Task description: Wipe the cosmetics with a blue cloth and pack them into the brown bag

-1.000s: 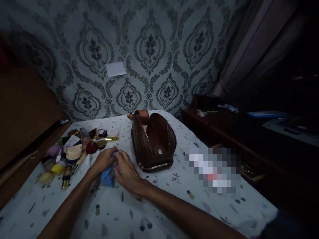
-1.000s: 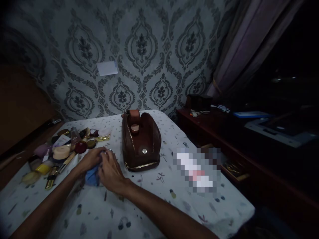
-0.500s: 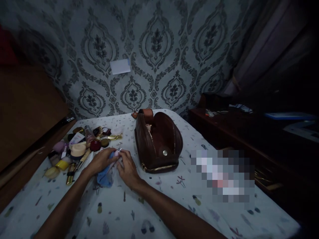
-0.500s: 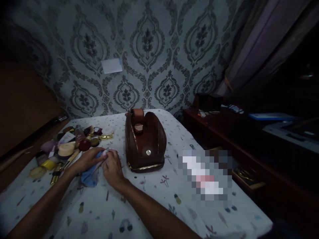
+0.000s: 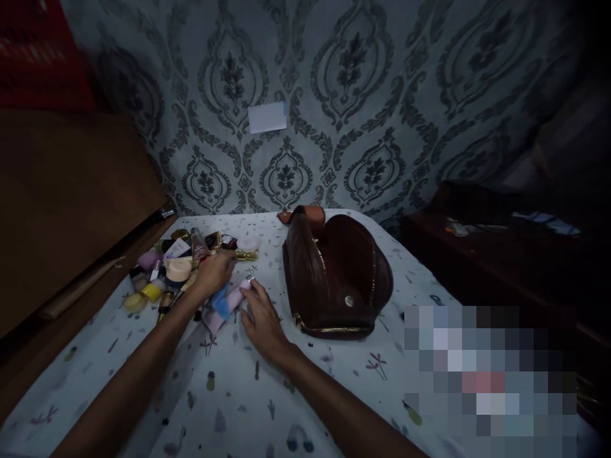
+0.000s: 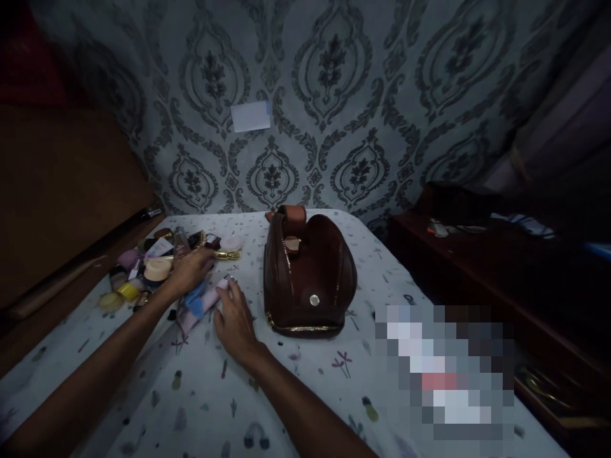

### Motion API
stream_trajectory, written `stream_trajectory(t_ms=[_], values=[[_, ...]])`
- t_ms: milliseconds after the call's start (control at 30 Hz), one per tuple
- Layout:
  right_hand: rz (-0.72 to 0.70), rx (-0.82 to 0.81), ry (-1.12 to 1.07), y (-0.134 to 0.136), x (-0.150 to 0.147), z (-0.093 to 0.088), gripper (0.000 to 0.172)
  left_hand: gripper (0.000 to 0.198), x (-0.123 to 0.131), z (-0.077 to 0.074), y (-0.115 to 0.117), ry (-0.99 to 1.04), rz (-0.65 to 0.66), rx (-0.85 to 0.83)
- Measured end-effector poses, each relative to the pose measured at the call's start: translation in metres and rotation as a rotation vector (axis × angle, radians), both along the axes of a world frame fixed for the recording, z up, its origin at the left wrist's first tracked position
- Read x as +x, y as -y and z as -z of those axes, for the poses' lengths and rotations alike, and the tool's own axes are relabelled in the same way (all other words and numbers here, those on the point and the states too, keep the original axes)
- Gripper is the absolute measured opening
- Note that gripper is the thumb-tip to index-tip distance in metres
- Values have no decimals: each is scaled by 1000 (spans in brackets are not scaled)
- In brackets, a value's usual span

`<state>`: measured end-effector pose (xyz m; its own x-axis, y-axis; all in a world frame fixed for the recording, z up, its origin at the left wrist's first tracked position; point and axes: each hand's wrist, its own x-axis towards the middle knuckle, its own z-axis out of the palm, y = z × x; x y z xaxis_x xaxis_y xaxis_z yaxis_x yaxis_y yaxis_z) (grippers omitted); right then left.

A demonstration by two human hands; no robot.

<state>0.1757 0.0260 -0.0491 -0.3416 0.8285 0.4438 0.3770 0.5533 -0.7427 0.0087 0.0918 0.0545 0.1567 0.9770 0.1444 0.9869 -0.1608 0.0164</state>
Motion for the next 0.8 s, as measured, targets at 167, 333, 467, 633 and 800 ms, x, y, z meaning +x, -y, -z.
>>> stream_trajectory(t_ms=[167, 333, 467, 633, 800], values=[[-8, -34, 17, 4, 2, -7, 53, 40, -4, -14, -45, -164, -58, 19], [-14, -57, 5, 6, 5, -11, 53, 43, -9, -11, -80, -285, -10, -32], [2, -67, 4, 6, 3, -11, 52, 40, -12, -4, -97, -350, 25, -59], [22, -66, 1, 5, 2, -10, 53, 42, -17, 0, -107, -382, 57, -69], [-8, -66, 61, 5, 4, -16, 52, 39, -24, -2, -105, -382, 106, -78]])
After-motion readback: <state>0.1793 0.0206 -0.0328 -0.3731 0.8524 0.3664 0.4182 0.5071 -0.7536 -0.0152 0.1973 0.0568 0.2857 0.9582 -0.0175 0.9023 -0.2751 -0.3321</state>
